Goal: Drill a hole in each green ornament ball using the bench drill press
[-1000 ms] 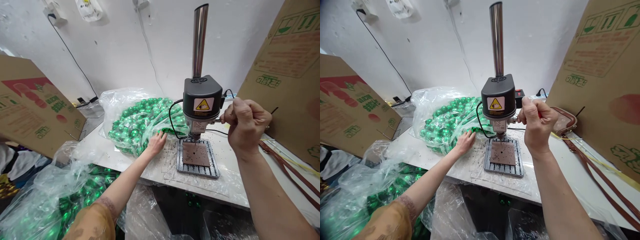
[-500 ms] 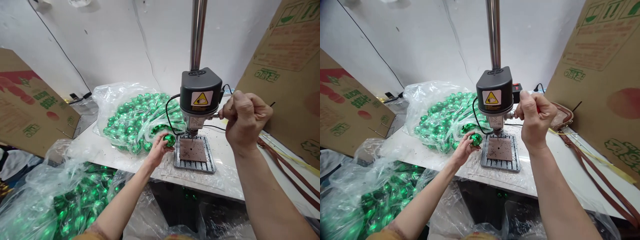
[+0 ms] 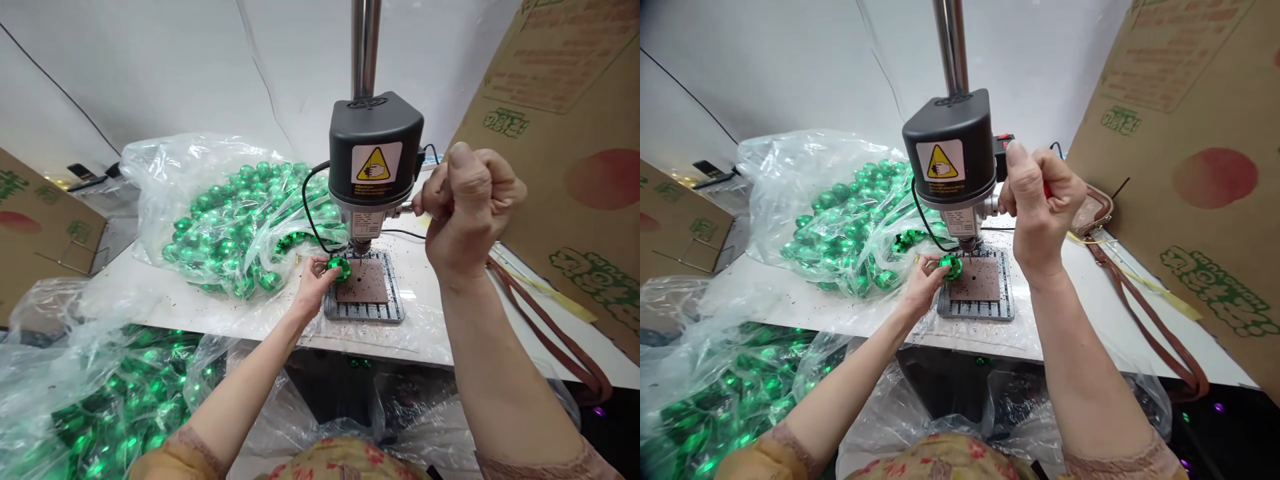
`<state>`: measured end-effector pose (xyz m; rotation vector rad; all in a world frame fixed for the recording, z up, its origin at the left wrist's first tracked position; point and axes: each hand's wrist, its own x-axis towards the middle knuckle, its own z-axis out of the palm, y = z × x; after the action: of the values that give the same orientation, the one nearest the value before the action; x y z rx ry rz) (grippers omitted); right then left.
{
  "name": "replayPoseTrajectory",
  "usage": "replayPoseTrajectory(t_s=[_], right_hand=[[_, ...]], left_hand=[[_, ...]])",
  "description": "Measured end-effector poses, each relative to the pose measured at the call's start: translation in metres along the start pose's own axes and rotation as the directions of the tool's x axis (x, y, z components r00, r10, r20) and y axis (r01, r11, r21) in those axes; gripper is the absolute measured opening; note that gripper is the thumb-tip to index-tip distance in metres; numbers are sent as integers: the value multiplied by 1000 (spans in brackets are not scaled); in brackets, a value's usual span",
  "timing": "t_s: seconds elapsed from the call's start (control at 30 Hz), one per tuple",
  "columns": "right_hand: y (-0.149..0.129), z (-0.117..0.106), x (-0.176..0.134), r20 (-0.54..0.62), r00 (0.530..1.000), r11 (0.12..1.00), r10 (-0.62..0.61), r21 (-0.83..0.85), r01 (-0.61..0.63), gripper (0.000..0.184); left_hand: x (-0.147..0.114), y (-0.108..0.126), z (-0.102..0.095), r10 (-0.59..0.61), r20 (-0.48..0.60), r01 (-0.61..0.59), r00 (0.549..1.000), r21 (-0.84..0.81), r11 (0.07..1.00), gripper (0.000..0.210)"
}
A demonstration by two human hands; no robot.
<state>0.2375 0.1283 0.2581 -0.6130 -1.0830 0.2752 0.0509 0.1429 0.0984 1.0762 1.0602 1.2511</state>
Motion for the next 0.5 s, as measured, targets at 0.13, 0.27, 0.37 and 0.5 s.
replayPoseTrajectory(t_s=[0.13, 0.27, 0.37, 0.5], right_hand=[[0, 0, 0, -1, 1000, 1000, -17, -6, 17, 53], [0, 0, 0, 19, 998, 995, -59, 78, 57, 46], [-1, 1, 0, 17, 999, 998, -48, 44, 48, 45], [-2, 1, 0, 0, 999, 999, -34, 34, 34, 42]], left_hand=[[6, -15, 7, 76, 14, -76, 997, -1, 997, 60], [9, -26, 10, 72, 85, -73, 994, 8, 997, 69], [11, -30, 13, 87, 126, -98, 988, 84, 992, 69], [12, -33, 19, 123, 138, -142, 983, 142, 980, 68]])
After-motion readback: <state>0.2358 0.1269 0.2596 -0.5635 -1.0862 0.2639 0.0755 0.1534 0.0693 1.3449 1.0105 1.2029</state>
